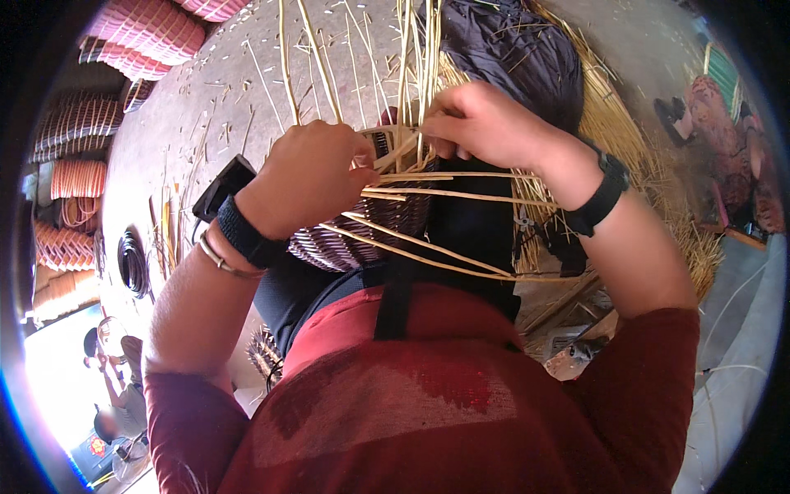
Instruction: The person weaves thin bamboo strips into a basket held between their legs. They repeatedly interlace the strips by hand, adjusting the tension and alignment of the weave as the basket gradually takes shape.
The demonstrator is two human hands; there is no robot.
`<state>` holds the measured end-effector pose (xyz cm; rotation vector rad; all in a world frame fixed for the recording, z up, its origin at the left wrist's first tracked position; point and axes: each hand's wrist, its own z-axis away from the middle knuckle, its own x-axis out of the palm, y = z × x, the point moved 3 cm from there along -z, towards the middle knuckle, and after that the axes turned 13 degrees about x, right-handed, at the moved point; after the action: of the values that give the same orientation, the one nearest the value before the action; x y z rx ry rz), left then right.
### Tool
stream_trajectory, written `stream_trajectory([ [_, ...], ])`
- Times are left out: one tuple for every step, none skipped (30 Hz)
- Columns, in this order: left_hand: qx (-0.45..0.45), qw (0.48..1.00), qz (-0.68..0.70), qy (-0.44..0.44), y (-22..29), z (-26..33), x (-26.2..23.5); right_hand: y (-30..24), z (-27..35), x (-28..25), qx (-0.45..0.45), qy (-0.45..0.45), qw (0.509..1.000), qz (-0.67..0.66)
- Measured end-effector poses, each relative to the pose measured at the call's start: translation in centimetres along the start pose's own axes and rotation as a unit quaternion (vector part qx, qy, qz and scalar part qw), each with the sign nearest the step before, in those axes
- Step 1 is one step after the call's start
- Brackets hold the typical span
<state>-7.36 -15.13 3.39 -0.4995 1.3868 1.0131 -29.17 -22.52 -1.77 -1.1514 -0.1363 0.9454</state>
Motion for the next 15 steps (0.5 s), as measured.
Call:
stream_trajectory([
  [-0.006,1.0,-0.011,0.005,0.2,0.0,0.0,-1.0,-0.7,-0.1,-0.061,0.044,0.995,0.062],
  [-0.007,1.0,-0.008,0.006,0.2,0.0,0.0,-2.4,-1.2,-0.2,-0.197,0.098,0.967,0.128],
  [-0.014,1.0,-0.007,-0.004,0.2,0.0,0.0,-3.1,-1.7,-0.1,-0.278,0.125,0.94,0.156],
  [-0.021,1.0,-0.007,-0.013,0.2,0.0,0.1,-3.7,-2.1,0.0,-0.355,0.159,0.903,0.183],
  [-0.025,1.0,-0.007,-0.015,0.3,0.0,0.1,-3.9,-2.7,0.3,-0.38,0.17,0.89,0.184],
  [-0.031,0.999,-0.009,-0.021,0.2,-0.1,0.2,-3.9,-3.1,0.4,-0.387,0.176,0.886,0.184],
  [-0.034,0.999,-0.011,-0.021,0.2,-0.1,0.2,-3.6,-3.6,0.6,-0.329,0.149,0.92,0.151],
  [-0.044,0.999,-0.016,-0.023,0.2,-0.2,0.4,-3.1,-4.2,1.0,-0.249,0.114,0.955,0.115],
  [-0.049,0.998,-0.015,-0.023,0.3,-0.4,0.5,-2.7,-4.1,1.1,-0.2,0.086,0.973,0.072],
  [-0.06,0.998,-0.017,-0.025,0.4,-0.5,0.8,-2.6,-4.2,1.7,-0.187,0.087,0.978,0.022],
  [-0.068,0.997,-0.016,-0.027,0.5,-0.7,1.0,-2.4,-3.8,2.1,-0.172,0.091,0.981,0.02],
  [-0.068,0.997,-0.018,-0.022,0.6,-0.9,1.0,-2.4,-3.5,2.3,-0.187,0.116,0.975,0.002],
  [-0.066,0.997,-0.02,-0.024,0.5,-1.1,1.0,-2.4,-3.1,2.5,-0.191,0.13,0.973,-0.019],
  [-0.06,0.998,-0.016,-0.028,0.5,-1.2,0.9,-2.1,-2.4,2.6,-0.203,0.137,0.969,-0.013],
  [-0.059,0.998,-0.012,-0.033,0.4,-1.3,0.9,-1.7,-1.5,2.7,-0.214,0.139,0.967,-0.011],
])
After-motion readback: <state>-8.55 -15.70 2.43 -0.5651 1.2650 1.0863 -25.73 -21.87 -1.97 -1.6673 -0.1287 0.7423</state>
